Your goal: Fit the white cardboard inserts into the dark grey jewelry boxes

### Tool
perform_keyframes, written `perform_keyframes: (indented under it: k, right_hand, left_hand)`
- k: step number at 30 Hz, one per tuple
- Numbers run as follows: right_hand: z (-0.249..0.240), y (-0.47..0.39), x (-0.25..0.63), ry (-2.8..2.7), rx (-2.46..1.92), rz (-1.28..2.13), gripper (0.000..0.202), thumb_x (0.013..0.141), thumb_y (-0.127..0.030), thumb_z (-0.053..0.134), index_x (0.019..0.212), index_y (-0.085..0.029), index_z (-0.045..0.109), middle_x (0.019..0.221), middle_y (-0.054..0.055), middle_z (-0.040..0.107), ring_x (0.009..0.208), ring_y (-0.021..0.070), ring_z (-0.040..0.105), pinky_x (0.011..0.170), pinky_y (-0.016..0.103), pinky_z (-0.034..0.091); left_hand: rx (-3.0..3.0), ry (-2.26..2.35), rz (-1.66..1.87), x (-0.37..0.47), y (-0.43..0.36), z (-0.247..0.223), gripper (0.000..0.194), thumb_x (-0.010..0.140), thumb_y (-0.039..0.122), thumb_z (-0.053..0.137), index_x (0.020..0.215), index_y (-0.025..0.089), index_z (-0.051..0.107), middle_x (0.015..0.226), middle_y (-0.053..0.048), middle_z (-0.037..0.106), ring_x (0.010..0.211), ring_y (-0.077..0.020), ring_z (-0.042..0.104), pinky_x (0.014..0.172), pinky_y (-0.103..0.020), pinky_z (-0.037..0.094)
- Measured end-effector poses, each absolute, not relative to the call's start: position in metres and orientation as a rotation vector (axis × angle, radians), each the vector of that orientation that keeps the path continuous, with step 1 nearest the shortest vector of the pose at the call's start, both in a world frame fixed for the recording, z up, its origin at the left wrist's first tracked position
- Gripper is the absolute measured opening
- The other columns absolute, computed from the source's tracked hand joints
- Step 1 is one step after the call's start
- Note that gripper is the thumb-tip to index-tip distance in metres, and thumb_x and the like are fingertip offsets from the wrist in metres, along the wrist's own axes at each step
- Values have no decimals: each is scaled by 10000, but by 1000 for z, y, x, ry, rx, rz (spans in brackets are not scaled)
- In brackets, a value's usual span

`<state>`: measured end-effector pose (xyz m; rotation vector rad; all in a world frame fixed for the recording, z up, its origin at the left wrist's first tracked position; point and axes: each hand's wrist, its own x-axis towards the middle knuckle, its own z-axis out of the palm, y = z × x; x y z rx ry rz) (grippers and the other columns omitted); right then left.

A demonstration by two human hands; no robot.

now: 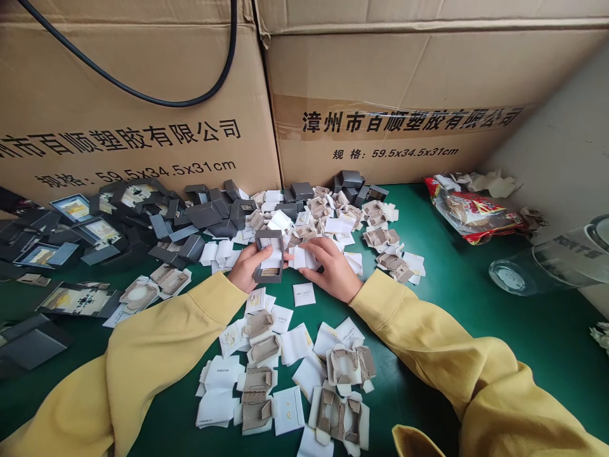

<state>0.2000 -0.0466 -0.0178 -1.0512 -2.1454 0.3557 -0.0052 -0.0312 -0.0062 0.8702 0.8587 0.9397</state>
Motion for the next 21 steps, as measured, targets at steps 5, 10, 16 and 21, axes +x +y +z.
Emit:
perform_keyframes:
  k: [5, 10, 16, 21]
  right_hand:
    - [-12, -48, 199, -1990, -1142, 431, 374, 826, -360, 535, 1173, -226, 497, 1122, 102, 521, 1034, 240, 522, 800, 374, 516]
    - [-10, -49, 198, -1927, -1121, 515, 374, 825, -356, 544, 1172, -226, 496, 1145, 102, 519, 1038, 238, 522, 805, 374, 520]
    - [-9, -50, 197, -1974, -1099, 533, 390, 827, -357, 546, 1188, -222, 483, 1133, 104, 533, 1007, 233, 536, 809, 381, 514]
    - [-9, -50, 197, -1962, -1072, 577, 392, 823, -345, 555, 1189, -223, 482, 1141, 96, 533, 989, 215, 546, 807, 359, 520]
  left_hand:
    - [816, 897, 1039, -2, -29, -6, 387, 715, 340, 616, 1030, 129, 539, 805, -92, 702, 809, -255, 649, 700, -377, 509]
    - [852, 891, 1058, -1, -29, -6, 366, 691, 375, 650, 962, 144, 571, 750, -68, 694, 735, -238, 652, 674, -358, 508]
    - [939, 986, 1045, -3, -26, -17, 335, 660, 417, 682, 820, 126, 633, 732, -62, 678, 667, -206, 628, 637, -324, 492]
    - [1027, 1036, 1026, -5, -24, -27, 364, 676, 436, 668, 857, 121, 640, 780, -65, 680, 728, -209, 620, 662, -313, 477]
